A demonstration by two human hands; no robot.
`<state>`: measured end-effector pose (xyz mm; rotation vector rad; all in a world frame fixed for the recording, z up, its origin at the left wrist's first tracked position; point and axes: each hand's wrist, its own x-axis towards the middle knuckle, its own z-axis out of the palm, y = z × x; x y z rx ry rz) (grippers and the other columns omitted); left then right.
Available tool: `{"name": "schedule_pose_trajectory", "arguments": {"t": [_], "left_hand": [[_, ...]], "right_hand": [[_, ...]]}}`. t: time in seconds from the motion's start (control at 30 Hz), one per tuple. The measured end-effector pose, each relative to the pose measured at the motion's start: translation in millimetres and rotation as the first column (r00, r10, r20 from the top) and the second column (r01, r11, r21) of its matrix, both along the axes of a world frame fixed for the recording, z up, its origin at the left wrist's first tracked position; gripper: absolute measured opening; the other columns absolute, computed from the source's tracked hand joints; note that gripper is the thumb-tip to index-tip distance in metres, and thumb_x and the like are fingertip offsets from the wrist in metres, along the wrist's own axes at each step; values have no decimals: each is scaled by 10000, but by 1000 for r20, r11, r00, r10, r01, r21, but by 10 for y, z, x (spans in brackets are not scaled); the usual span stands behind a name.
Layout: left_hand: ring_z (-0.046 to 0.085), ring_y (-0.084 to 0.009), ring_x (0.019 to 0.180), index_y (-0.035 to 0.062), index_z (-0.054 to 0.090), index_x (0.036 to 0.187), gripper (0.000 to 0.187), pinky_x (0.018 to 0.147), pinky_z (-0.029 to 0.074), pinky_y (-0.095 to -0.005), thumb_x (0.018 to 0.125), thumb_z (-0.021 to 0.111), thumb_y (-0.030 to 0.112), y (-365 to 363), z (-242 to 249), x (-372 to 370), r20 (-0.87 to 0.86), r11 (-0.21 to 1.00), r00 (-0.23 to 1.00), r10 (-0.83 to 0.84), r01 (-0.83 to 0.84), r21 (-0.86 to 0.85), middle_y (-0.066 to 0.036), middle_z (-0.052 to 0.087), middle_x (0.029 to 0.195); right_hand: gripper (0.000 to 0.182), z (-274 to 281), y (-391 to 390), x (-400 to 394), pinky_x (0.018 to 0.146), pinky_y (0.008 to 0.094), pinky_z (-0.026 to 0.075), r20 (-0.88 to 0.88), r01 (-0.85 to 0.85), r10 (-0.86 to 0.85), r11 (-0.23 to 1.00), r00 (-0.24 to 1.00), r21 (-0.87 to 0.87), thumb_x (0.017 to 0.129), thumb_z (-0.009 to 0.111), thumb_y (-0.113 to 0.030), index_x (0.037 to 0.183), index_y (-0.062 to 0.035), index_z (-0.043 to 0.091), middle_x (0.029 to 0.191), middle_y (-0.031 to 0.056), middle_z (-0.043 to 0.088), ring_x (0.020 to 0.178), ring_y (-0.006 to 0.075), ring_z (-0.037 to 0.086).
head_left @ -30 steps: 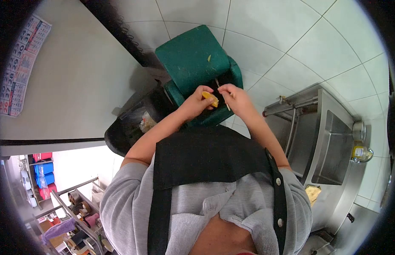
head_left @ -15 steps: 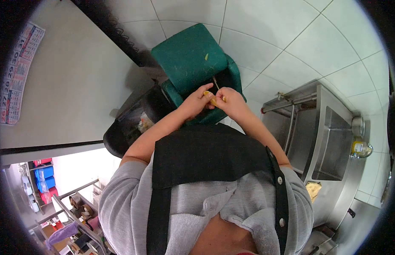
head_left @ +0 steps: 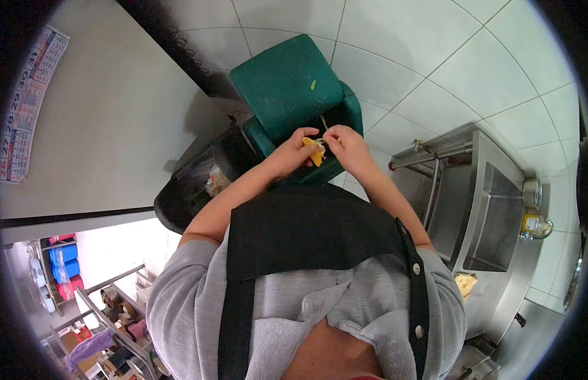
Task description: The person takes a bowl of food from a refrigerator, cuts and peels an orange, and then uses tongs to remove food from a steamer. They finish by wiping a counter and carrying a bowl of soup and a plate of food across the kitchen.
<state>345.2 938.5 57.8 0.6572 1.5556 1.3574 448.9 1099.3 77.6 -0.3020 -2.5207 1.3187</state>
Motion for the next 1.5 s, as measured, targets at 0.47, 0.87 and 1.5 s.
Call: {"name": "schedule_pose_trajectory", "arguments": {"t": [0.47, 0.87, 1.5], "left_hand": [[580, -141, 847, 49, 335, 1341, 465, 715, 494, -282, 946, 541, 180, -32, 23, -38, -104, 996, 991, -89, 89, 0, -94, 600, 1020], [590, -136, 900, 68, 402, 1237, 351, 744, 499, -285, 945, 548, 198, -121, 55, -58, 247, 999, 968, -39, 34, 25, -59, 615, 1031], [554, -141, 909, 104, 455, 1204, 253, 784, 508, -327, 969, 437, 195, -124, 306, 7, 478, 998, 878, 21, -46, 41, -30, 530, 1015]], "right_hand": [[131, -68, -92, -55, 628, 405, 492, -18, -11, 16, 974, 1000, 228, 753, 638, -118, 804, -24, 563, 792, 145, 604, 716, 331, 609], [91, 49, 6, -96, 622, 414, 478, -236, 10, 34, 983, 971, 184, 748, 621, -49, 798, -25, 548, 777, 142, 576, 715, 349, 581], [109, 154, 288, -63, 667, 406, 484, -228, 80, -18, 960, 974, 268, 768, 628, -83, 860, -47, 582, 796, 139, 585, 729, 335, 589]]}}
